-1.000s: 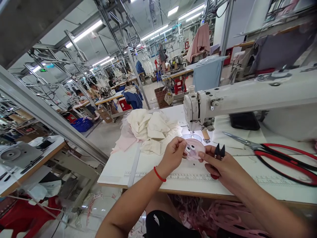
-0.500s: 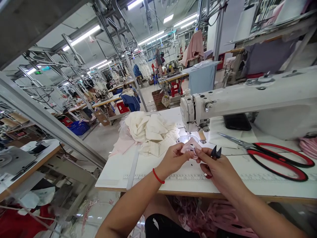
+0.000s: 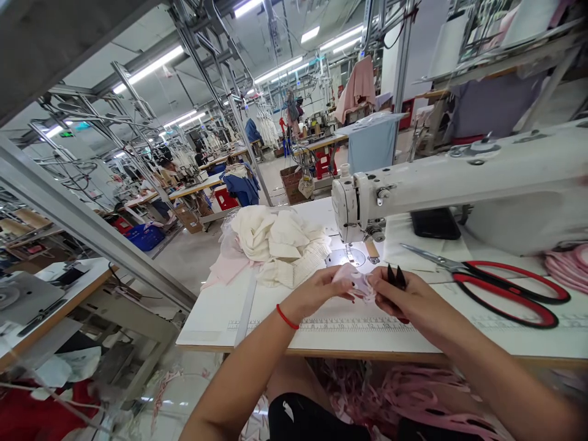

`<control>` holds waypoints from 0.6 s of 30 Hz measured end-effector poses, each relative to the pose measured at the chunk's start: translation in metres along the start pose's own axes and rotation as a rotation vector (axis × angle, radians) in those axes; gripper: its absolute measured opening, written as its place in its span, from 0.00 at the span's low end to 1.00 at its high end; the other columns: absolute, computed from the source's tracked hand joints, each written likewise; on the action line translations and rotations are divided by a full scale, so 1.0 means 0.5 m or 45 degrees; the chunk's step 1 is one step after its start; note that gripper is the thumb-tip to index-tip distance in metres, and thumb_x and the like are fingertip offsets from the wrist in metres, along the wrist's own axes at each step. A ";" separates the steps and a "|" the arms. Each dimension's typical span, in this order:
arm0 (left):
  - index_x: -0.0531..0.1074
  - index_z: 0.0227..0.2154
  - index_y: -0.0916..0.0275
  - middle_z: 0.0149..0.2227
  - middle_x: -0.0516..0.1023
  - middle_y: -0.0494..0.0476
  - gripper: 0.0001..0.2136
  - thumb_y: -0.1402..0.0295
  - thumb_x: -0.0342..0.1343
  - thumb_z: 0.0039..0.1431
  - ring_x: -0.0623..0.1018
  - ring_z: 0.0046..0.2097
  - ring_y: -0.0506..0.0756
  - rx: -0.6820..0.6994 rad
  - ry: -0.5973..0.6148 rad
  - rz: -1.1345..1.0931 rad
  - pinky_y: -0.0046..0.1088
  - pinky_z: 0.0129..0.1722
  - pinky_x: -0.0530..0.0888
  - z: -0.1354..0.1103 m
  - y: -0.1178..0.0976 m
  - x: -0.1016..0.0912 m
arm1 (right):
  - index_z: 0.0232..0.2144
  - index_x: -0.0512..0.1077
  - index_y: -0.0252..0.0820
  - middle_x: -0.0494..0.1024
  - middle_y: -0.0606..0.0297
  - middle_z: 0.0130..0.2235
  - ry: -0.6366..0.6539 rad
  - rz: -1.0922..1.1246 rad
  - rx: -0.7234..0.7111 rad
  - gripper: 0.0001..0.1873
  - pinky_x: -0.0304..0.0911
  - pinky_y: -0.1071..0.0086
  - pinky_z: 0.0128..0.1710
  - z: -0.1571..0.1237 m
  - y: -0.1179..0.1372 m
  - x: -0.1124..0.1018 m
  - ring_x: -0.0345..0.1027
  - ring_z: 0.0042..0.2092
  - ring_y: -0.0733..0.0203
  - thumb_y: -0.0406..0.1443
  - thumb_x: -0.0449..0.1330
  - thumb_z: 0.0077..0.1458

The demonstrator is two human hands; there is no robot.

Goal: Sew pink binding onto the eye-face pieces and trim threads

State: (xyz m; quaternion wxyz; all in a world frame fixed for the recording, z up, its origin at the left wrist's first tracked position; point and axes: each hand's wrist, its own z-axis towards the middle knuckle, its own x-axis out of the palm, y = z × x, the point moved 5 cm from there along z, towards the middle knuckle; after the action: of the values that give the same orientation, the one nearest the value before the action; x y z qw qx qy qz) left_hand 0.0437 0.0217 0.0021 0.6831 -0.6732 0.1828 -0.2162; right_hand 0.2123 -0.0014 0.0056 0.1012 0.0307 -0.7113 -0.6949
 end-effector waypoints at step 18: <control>0.81 0.36 0.61 0.36 0.80 0.56 0.13 0.58 0.73 0.56 0.74 0.36 0.54 0.386 -0.394 0.472 0.34 0.43 0.74 -0.017 -0.024 0.000 | 0.35 0.78 0.50 0.80 0.63 0.32 -0.476 -0.670 -0.717 0.05 0.71 0.59 0.35 -0.019 -0.020 0.012 0.74 0.30 0.54 0.42 0.64 0.56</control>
State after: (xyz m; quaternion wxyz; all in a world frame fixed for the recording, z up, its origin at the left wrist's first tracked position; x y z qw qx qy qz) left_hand 0.0387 0.0144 0.0137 0.8237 -0.5434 0.1619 -0.0071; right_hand 0.2071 -0.0120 -0.0034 -0.2059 0.0560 -0.4678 -0.8577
